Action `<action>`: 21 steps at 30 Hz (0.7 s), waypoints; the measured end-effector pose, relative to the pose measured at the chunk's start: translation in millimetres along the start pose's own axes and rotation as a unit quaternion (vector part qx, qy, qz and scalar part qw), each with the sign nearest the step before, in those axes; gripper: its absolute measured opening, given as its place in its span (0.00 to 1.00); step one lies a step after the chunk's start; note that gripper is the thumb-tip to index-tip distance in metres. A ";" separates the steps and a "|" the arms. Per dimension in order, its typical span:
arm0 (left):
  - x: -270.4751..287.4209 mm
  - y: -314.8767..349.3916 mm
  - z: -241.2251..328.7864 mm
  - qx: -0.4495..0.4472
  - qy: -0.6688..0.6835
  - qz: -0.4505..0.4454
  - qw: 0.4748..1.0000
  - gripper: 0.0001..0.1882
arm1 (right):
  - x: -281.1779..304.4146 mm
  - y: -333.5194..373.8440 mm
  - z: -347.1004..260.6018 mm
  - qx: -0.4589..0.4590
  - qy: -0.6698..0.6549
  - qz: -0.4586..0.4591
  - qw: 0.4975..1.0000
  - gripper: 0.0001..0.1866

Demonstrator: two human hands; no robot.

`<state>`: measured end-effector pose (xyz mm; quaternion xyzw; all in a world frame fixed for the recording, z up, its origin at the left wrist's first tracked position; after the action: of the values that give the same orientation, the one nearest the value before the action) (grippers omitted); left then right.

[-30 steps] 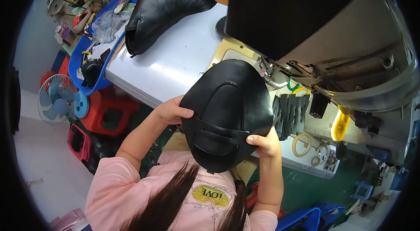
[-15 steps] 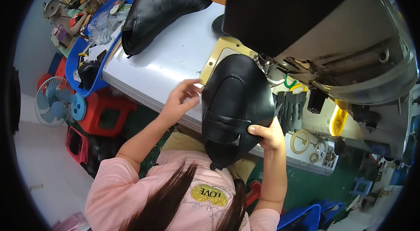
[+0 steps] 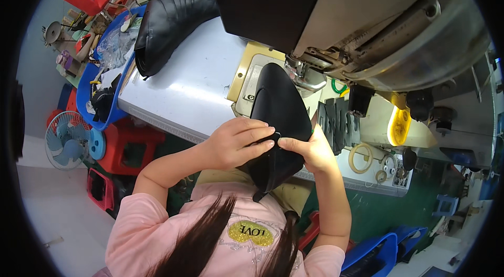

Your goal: The person aligns a black leather piece with a zipper and sews it using an industrial sewing machine. They repeatedly guide the material through the machine, cut the thread, and inspect the seam before proceeding to the next section.

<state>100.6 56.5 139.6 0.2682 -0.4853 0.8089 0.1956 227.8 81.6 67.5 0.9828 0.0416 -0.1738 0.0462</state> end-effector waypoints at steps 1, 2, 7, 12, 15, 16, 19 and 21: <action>-0.1 2.6 -3.1 0.005 0.008 0.008 1.000 0.12 | 1.8 1.1 2.0 -0.005 -0.015 0.011 1.000 0.21; 0.6 4.4 -5.5 0.011 0.016 0.017 1.000 0.12 | 3.4 1.5 4.1 -0.010 -0.030 0.022 0.999 0.20; 3.5 8.0 -3.6 0.031 -0.041 0.021 0.998 0.12 | 1.5 -1.2 6.6 -0.001 -0.039 0.034 0.999 0.18; 1.3 7.4 -4.9 0.045 -0.039 0.025 0.998 0.14 | 2.0 -3.4 7.3 0.009 -0.025 0.034 0.999 0.19; -0.4 7.9 -5.9 0.050 -0.039 0.022 0.998 0.15 | 2.6 -3.5 7.4 0.006 -0.022 0.033 0.999 0.20; -0.5 8.2 -6.0 0.051 -0.038 0.021 0.998 0.15 | 3.2 -3.6 8.0 0.006 -0.026 0.039 0.999 0.21; 1.1 6.8 -4.2 0.051 -0.032 0.018 0.998 0.15 | 3.5 -2.9 9.4 0.001 -0.019 0.029 0.999 0.25; 1.7 6.6 -3.5 0.050 -0.030 0.018 0.998 0.15 | 1.8 -2.7 10.4 -0.004 -0.014 0.016 1.000 0.28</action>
<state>94.6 56.7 134.8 0.2932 -0.4543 0.8272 0.1529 225.6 83.3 56.9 0.9806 0.0254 -0.1867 0.0538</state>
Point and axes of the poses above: each hand's wrist, its own y-axis away from the middle knuckle, its own x-axis out of the back of the hand, z = x × y, the point moved 9 cm from there along -y, towards the middle knuckle, and after that the axes turned 12 degrees about x, right-handed, at the moved point
